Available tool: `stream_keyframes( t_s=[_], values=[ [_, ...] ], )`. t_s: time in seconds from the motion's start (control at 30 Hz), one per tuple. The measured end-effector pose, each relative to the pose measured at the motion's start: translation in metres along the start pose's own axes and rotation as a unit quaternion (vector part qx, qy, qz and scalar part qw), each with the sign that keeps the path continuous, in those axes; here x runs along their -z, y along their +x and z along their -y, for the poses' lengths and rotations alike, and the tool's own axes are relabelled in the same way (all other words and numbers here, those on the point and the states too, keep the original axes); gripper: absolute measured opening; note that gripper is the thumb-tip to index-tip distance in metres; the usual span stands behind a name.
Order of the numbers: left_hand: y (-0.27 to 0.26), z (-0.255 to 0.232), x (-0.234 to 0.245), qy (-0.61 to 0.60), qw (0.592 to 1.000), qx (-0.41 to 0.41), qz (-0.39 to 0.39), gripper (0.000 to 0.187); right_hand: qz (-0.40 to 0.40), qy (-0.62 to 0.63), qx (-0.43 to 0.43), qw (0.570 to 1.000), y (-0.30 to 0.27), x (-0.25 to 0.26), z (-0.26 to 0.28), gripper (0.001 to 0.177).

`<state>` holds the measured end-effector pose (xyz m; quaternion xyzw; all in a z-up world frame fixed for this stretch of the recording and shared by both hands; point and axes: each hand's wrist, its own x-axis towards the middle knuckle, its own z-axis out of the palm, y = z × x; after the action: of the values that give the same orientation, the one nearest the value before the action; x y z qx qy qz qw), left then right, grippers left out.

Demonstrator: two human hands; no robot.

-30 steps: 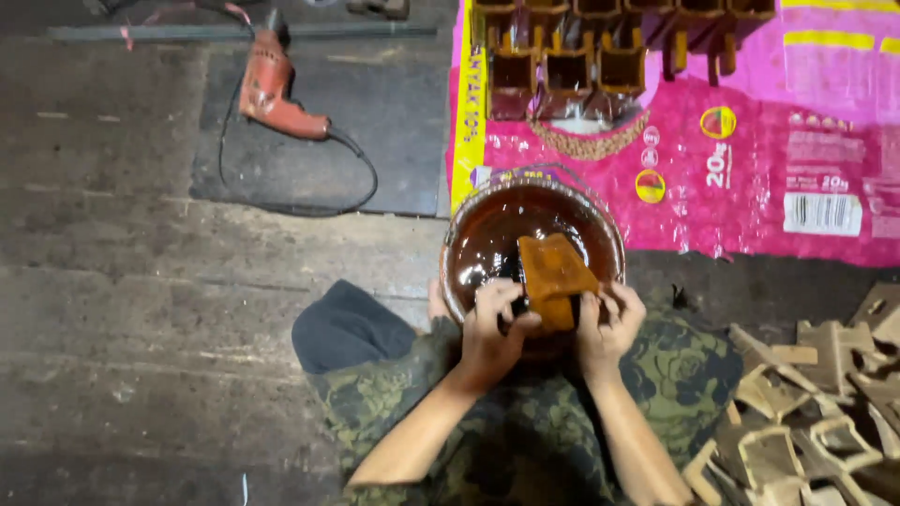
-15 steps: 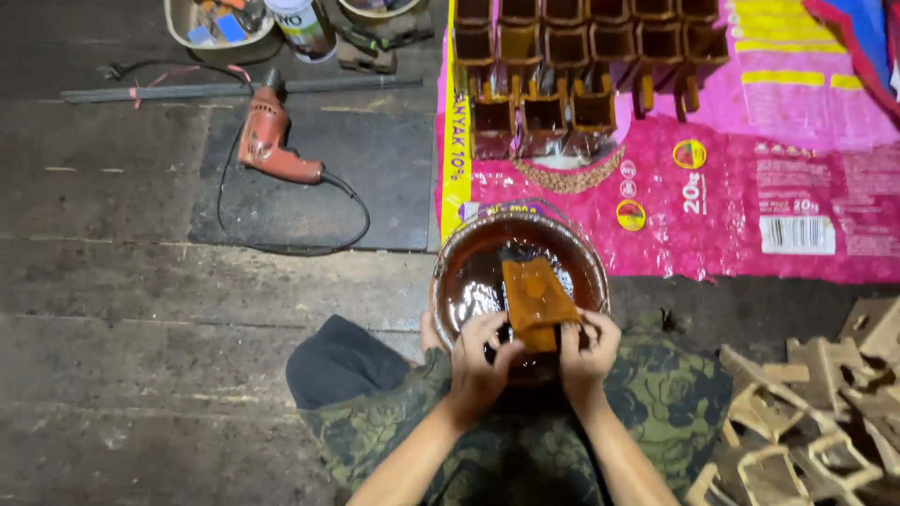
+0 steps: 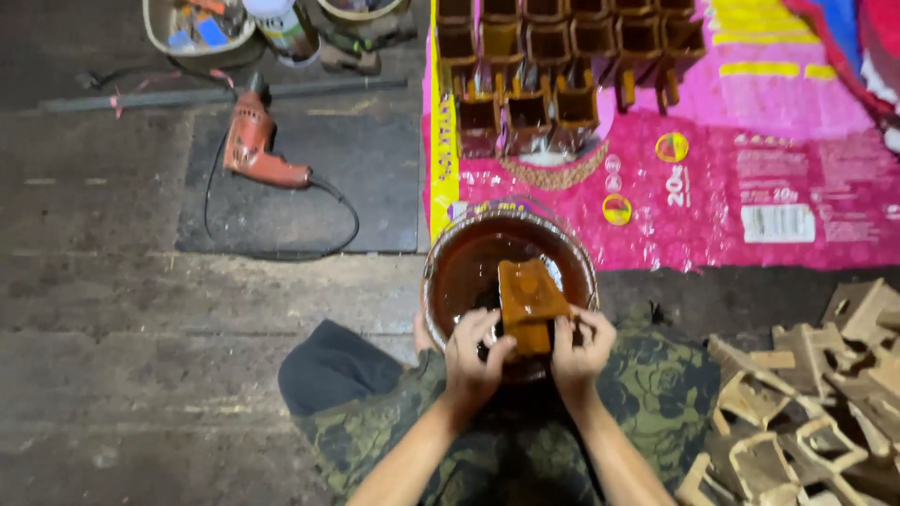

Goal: Dipping small wooden components into a bowl of stain and arranging them on a drying rack.

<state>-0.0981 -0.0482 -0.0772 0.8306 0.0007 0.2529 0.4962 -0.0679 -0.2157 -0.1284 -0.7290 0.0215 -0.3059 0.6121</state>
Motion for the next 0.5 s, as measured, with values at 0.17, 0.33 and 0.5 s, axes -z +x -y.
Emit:
stream_keyframes(
  t_s=[0.17, 0.33, 0.5],
  values=[
    [-0.005, 0.005, -0.004, -0.077, 0.997, 0.020, 0.020, 0.047, 0.036, 0.008, 0.043, 0.998, 0.000, 0.003, 0.008, 0.034],
    [0.001, 0.003, -0.003, -0.078, 0.997, 0.015, 0.021, 0.045, 0.000, -0.004, 0.077, 0.997, 0.004, -0.003, 0.006, 0.032],
    [-0.009, 0.014, -0.002, -0.045, 0.999, 0.027, 0.012, 0.047, 0.027, 0.018, 0.116, 0.993, 0.002, 0.000, 0.004, 0.033]
  ],
)
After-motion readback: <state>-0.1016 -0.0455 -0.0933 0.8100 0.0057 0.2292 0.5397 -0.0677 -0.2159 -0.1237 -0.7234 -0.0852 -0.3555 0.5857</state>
